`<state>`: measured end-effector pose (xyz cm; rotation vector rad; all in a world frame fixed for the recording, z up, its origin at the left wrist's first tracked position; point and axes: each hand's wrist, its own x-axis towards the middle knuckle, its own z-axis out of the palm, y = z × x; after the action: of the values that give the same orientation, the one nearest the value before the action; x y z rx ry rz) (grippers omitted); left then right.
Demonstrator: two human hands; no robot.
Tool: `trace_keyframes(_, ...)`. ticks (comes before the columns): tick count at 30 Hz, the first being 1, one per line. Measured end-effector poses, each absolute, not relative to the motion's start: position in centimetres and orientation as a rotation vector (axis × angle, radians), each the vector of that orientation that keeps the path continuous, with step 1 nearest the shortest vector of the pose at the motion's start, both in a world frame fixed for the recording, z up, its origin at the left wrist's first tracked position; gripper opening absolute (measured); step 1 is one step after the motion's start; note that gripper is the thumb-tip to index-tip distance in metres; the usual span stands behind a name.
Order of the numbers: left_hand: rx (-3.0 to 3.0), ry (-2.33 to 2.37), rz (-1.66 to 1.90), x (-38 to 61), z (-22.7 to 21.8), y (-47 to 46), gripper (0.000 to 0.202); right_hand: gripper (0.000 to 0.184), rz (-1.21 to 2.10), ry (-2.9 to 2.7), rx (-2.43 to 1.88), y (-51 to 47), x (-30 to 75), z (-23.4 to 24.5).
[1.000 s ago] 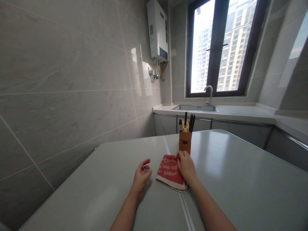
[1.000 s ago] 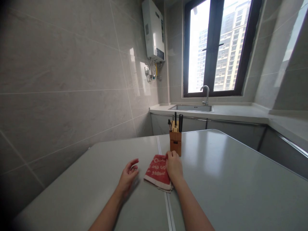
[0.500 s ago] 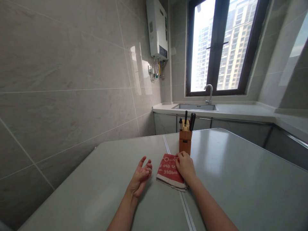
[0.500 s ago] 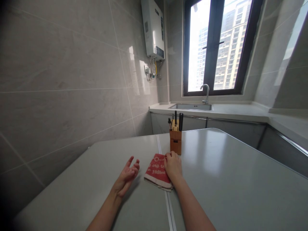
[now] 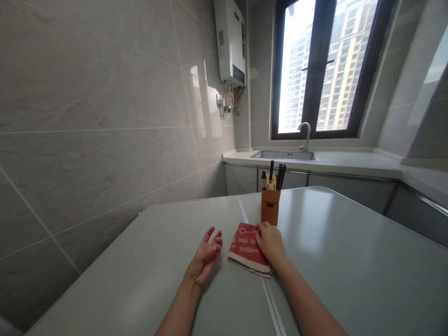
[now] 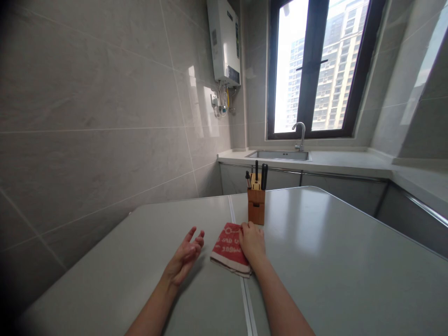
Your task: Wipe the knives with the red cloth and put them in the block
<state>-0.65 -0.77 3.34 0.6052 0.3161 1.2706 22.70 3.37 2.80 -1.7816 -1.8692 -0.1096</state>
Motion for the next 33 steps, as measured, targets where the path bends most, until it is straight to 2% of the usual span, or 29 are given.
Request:
trace_keyframes(4,0.524,0.272,1.266,-0.8,3.1,-0.5,0.053,0.017,-0.062,-1.906,-1.816,3.4,22.7,2.4)
trace_keyframes(8,0.395,0.236,1.324,-1.3,2.7,0.1,0.037,0.024,0.006,-1.849,-1.803,3.6,22.8,1.9)
trace_keyframes(13,0.249,0.194,1.415,-2.4,2.0,0.9,0.026,0.054,-0.111,-1.479,-1.806,4.4,23.2,2.6)
trace_keyframes(17,0.188,0.167,1.438,-3.0,1.6,1.1,0.027,0.066,-0.204,-1.233,-1.744,6.0,24.4,5.5)
trace_keyframes(24,0.113,0.072,1.427,-3.1,1.5,1.1,0.029,0.112,-0.083,-0.987,-1.689,10.6,26.4,10.8)
trace_keyframes(30,0.139,0.135,1.444,-3.1,1.7,1.0,0.03,0.104,0.121,-0.876,-1.756,13.1,25.5,10.5)
trace_keyframes(33,0.289,0.331,1.457,-2.4,1.4,1.3,0.033,0.105,0.137,-0.822,-1.842,13.3,25.2,10.6)
